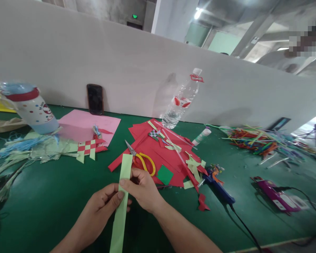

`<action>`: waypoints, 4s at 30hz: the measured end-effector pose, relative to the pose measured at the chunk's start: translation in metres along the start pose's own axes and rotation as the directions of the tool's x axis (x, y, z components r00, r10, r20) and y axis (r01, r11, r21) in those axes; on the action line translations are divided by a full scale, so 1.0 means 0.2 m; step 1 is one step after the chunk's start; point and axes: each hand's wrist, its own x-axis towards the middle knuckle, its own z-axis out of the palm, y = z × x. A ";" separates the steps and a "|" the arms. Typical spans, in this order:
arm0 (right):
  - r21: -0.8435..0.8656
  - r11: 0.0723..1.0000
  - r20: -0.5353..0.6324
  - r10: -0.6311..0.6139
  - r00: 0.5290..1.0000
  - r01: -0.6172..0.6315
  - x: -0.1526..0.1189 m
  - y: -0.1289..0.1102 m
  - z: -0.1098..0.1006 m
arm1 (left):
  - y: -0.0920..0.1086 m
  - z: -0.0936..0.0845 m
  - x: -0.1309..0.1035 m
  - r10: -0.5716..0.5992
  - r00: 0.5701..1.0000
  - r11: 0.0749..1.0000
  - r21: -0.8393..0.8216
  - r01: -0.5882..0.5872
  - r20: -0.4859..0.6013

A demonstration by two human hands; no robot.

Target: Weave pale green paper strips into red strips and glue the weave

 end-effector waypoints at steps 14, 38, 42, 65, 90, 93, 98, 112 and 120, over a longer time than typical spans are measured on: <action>0.057 0.994 0.188 0.084 0.979 -0.096 -0.02 -0.01 0.01 | 0.01 -0.01 -0.01 -0.085 0.996 0.996 -0.015 0.085 -0.017; -0.120 0.993 0.018 0.018 1.000 -0.015 0.01 -0.04 -0.04 | 0.01 -0.03 0.00 -0.073 0.997 0.996 -0.045 0.073 0.000; -0.110 0.994 0.011 0.020 1.000 -0.019 0.00 -0.04 -0.03 | 0.01 -0.04 0.00 -0.087 0.996 0.994 -0.060 0.086 -0.003; 0.017 0.998 -0.071 0.060 0.996 -0.058 0.03 -0.07 -0.09 | 0.02 -0.02 -0.01 -0.125 0.992 0.992 -0.017 0.125 0.034; -0.057 0.998 0.159 0.006 0.987 0.003 -0.01 -0.03 -0.05 | 0.02 -0.02 -0.01 -0.105 0.993 0.990 -0.095 0.109 0.046; 0.019 1.000 0.014 -0.004 1.000 0.003 0.02 -0.06 -0.09 | 0.02 -0.01 -0.01 -0.126 0.991 0.990 -0.058 0.129 0.054; 0.062 0.997 -0.125 -0.037 0.991 0.045 0.05 -0.12 -0.19 | 0.02 -0.02 -0.01 -0.131 0.987 0.991 0.022 0.129 0.090; -0.013 0.988 -0.175 -0.155 0.972 0.155 0.07 -0.12 -0.26 | 0.00 -0.07 -0.01 0.063 0.990 0.937 0.333 -0.103 0.128; -0.326 0.912 -0.041 -0.278 0.960 0.250 0.01 -0.23 -0.29 | -0.03 -0.14 -0.16 0.098 0.995 0.931 0.353 -0.090 -0.004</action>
